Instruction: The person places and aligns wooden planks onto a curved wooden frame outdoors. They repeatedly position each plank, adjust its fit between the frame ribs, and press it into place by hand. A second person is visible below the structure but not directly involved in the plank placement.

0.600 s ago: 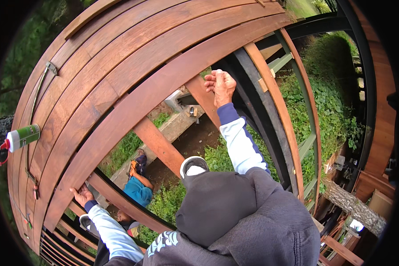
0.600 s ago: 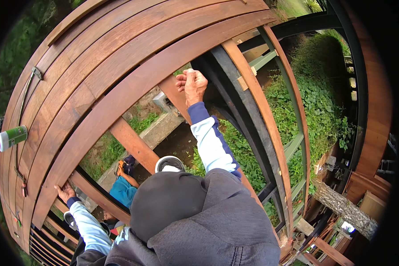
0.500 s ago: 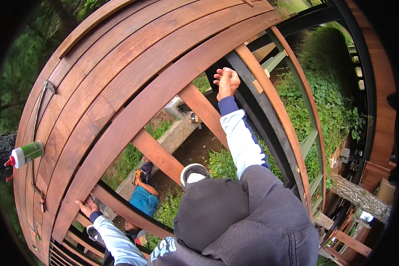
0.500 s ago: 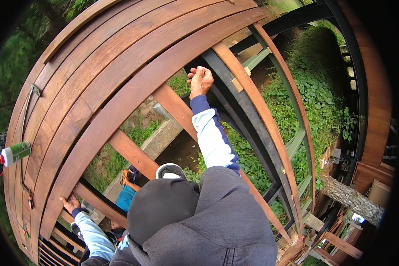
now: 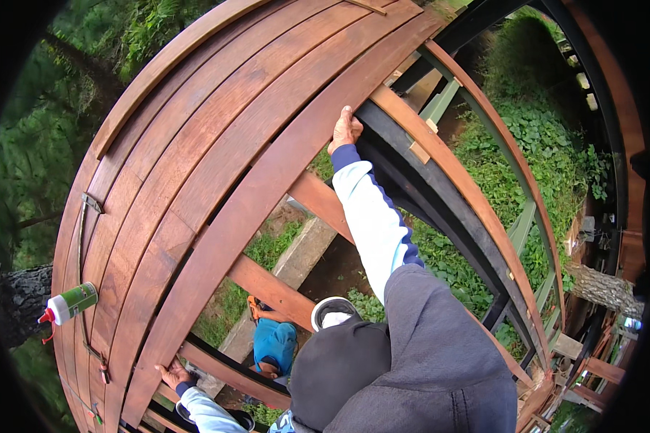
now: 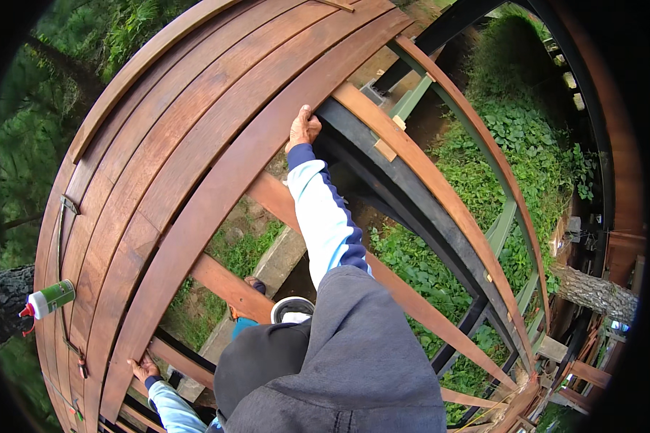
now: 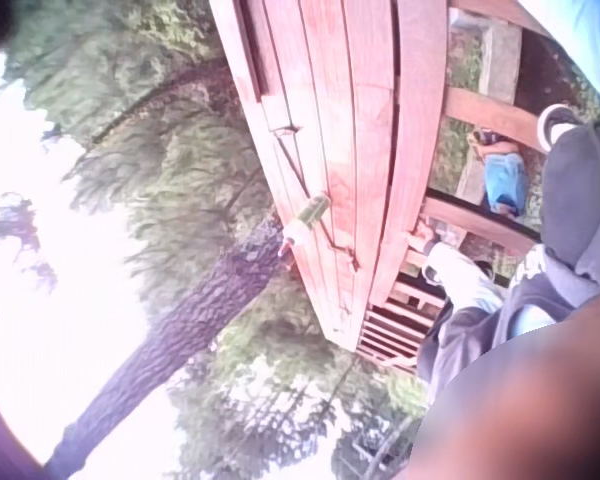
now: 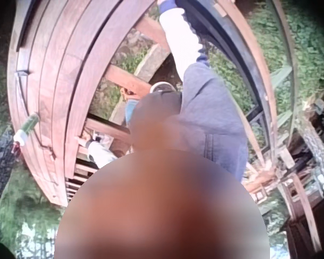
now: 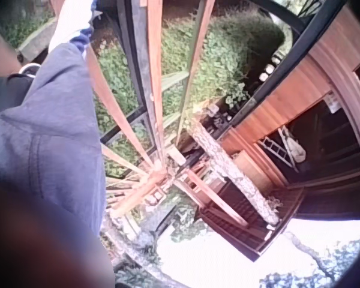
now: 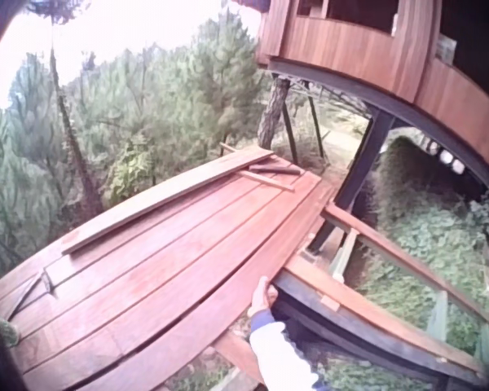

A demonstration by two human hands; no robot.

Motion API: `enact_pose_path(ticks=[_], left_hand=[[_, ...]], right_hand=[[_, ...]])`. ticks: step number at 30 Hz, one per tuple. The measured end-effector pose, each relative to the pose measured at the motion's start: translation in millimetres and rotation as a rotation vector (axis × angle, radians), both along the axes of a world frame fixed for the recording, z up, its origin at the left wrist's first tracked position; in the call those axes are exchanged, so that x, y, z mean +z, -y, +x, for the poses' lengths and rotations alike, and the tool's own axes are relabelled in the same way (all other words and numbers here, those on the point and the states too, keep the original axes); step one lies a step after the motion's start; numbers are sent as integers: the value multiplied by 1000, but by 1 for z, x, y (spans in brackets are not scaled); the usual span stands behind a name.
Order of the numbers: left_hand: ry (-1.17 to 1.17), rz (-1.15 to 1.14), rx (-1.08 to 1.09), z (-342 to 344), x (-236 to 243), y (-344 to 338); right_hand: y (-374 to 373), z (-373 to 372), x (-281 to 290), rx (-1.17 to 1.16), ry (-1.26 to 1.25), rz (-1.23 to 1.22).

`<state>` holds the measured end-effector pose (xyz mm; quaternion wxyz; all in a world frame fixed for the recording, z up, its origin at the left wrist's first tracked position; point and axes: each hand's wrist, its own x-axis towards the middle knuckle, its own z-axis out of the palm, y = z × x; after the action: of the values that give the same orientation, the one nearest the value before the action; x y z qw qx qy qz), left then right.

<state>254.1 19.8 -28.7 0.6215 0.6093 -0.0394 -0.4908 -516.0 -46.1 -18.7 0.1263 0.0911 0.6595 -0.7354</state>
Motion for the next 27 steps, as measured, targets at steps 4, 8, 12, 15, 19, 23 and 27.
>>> enact_pose_path(ticks=[4,8,12,15,19,23,27], left_hand=[[21,-18,-26,-2,0,0],[-10,-25,-51,-6,-5,1],[-14,-34,-51,-4,-5,1],[-24,-47,-60,-1,-6,1],[-25,-31,-37,-2,-7,1],[-19,-14,-17,-1,-3,1],[-9,-6,-41,1,4,-2]], right_hand=[[9,1,-5,-90,-49,50],[15,-3,-8,-108,-88,86],[14,-4,-13,-123,-126,146],[15,-5,-15,-140,-154,151],[16,-5,-14,-172,-159,154],[11,-1,-10,-123,-156,126],[7,5,-9,-157,-169,112]])
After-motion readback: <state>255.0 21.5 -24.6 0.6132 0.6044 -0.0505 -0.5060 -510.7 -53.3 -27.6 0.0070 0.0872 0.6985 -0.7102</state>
